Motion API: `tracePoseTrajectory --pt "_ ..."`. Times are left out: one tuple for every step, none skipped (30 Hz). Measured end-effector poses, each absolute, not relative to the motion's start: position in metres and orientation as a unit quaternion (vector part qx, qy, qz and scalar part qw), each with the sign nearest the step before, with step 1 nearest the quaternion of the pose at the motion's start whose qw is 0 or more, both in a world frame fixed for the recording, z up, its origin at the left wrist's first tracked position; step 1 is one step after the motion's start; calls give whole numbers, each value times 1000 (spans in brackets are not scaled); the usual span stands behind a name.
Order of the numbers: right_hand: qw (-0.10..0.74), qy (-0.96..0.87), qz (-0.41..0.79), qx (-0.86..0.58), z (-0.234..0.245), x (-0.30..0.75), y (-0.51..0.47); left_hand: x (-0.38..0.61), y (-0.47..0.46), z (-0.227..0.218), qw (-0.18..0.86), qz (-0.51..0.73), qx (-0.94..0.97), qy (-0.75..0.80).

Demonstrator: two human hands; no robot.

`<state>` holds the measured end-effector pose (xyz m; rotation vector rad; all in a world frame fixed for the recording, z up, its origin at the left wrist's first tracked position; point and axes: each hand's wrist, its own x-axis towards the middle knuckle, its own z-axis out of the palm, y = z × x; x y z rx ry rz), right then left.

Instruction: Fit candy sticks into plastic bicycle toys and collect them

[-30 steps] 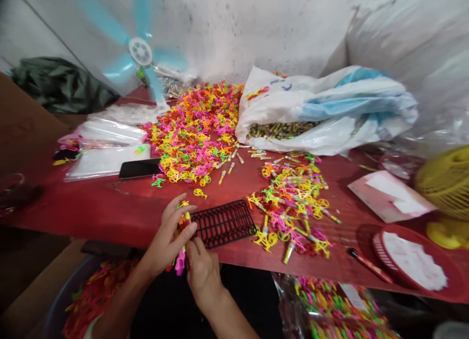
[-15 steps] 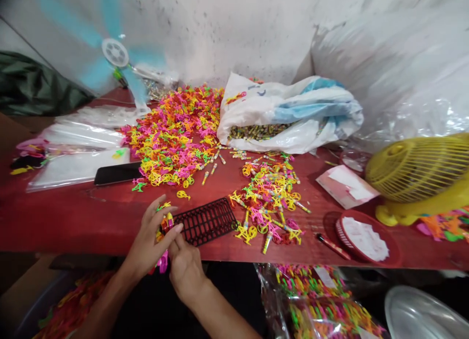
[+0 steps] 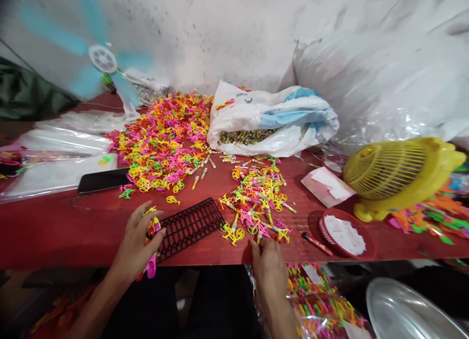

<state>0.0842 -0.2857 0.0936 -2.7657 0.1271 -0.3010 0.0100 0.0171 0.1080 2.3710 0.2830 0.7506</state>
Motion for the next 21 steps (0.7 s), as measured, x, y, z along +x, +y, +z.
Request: tracePoseTrajectory --pt "188 48 -98 -976 93 89 -291 10 17 108 315 284 899 107" --pt "210 51 -99 -971 93 93 -295 10 18 108 317 284 899 105" --pt "238 59 -107 -963 93 97 -297 10 18 108 318 285 898 101" --pt "274 70 -120 -952 94 100 -297 9 19 108 319 288 898 96" --pt "318 80 -133 -935 96 102 -295 8 19 107 319 289 898 90" --pt "373 86 -140 -913 97 104 -292 6 20 107 319 291 898 85" --pt "436 85 -135 -886 100 104 -288 5 20 107 319 293 898 80" --pt "501 80 -114 -854 102 103 -282 4 20 107 318 295 898 77" --pt "562 69 -80 -820 104 101 -274 3 19 107 317 299 897 77" --pt "612 56 -43 -788 106 97 -264 2 19 107 314 303 896 79" --pt "648 43 -8 -760 108 93 -253 2 19 108 310 308 896 83" --pt "670 31 24 -742 110 87 -240 2 18 108 306 310 896 88" --pt "681 16 53 -730 111 81 -226 2 17 108 304 308 897 93" --pt "688 -3 80 -721 110 74 -212 1 17 109 305 303 898 97" --pt "693 -28 112 -712 109 67 -196 1 16 109 309 295 899 99" --pt "695 -55 149 -701 106 60 -181 1 16 109 314 287 900 97" --pt "695 -83 189 -689 101 54 -167 1 16 109 322 280 900 94" --pt "695 -106 222 -676 96 48 -153 1 16 109 328 275 899 92" --pt "694 -126 246 -665 91 43 -142 1 16 108 333 274 898 91" --pt "688 -144 261 -661 85 38 -132 1 16 108 338 272 896 92" --pt "680 -162 259 -667 81 35 -125 1 17 108 342 271 895 95"
